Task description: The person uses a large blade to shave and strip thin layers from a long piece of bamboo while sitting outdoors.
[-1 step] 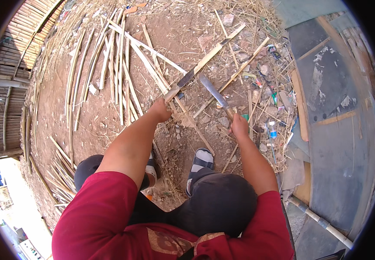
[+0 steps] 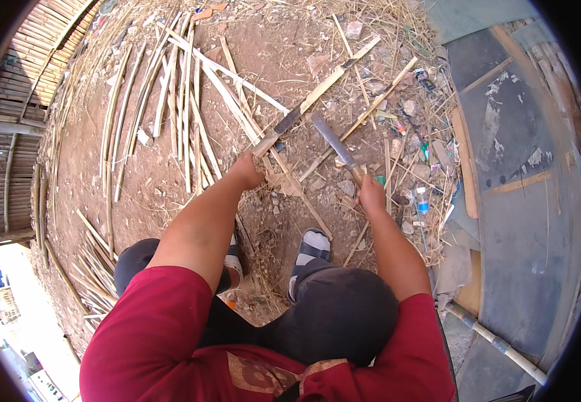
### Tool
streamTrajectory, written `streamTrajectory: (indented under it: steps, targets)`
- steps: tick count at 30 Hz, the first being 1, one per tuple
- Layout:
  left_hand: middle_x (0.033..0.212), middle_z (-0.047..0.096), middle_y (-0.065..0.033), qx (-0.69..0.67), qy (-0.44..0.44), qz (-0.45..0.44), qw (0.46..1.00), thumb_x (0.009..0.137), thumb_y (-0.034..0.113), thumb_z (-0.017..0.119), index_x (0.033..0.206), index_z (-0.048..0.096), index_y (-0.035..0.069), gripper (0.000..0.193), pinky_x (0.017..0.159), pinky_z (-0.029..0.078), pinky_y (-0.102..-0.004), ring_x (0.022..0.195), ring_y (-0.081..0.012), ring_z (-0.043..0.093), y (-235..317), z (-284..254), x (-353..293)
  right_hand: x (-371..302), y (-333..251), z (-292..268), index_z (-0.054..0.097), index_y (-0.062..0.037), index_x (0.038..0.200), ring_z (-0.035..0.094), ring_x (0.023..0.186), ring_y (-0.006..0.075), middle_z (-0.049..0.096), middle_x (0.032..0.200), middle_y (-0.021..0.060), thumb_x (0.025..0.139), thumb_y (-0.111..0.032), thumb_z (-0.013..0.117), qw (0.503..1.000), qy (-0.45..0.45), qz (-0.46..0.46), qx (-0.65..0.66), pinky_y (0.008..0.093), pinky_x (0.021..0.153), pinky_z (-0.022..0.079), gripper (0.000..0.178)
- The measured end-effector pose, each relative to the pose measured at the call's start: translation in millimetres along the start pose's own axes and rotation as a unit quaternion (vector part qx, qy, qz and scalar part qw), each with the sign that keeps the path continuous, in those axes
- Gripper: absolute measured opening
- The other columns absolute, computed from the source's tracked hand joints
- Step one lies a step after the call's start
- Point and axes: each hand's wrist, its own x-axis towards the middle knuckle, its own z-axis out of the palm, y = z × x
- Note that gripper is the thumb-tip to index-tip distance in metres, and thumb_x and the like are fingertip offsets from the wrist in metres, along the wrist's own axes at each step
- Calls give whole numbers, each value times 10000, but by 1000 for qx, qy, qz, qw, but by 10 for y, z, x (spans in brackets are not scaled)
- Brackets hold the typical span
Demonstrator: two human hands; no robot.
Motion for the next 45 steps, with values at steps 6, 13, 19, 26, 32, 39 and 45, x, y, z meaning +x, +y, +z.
streamTrajectory:
  steps: [6,13,19,26,32,39,45]
  targets:
    - [1342,611,-273,-38,-12,6,999,881,426,726,1439,470,-24,761,1067,469,-441,1263,-404,590,-336,45,-269,184,-110,180,632,27,952,607,537,218,596,701,115,981,-372,428,998,-50,20,36,381,532,505,448]
    - [1309,667,-199,-91,-47,-47,994,918,465,702,1439,505,29,708,1025,507,-412,1206,-337,645,-719,-127,-586,404,-82,638,545,-63,1073,554,572,182,543,718,63,1000,-317,394,962,-188,110,165,339,516,484,304]
    - [1269,675,-221,-101,11,-35,994,912,453,710,1407,531,19,683,1027,504,-428,1188,-366,650,-925,-186,-692,500,30,832,561,-80,1020,518,558,175,546,712,54,988,-309,393,960,-142,108,215,348,510,476,286]
    - [1381,538,-290,-63,164,13,984,902,432,709,1469,430,7,761,1087,450,-472,1298,-418,542,-448,-415,-653,529,255,801,587,-40,919,519,559,179,544,684,70,965,-298,404,972,-95,39,213,358,532,499,320]
    - [1485,455,-236,67,234,49,969,886,501,710,1516,370,57,842,1105,438,-474,1358,-399,490,14,-639,-449,402,287,734,575,3,907,578,542,220,563,683,118,956,-298,410,975,-128,-15,180,376,515,511,347]
    - [1316,619,-230,22,33,-36,999,890,432,690,1384,467,13,685,1032,499,-457,1219,-387,614,239,-746,0,192,311,640,574,2,873,574,554,206,573,707,115,951,-269,428,969,-160,-42,183,369,504,501,318]
    - [1230,665,-265,-28,60,-18,998,848,355,630,1413,466,21,676,1006,513,-468,1138,-419,652,207,-718,-217,-125,345,531,601,3,966,551,550,166,553,701,67,997,-276,448,979,-124,-25,157,338,491,490,320]
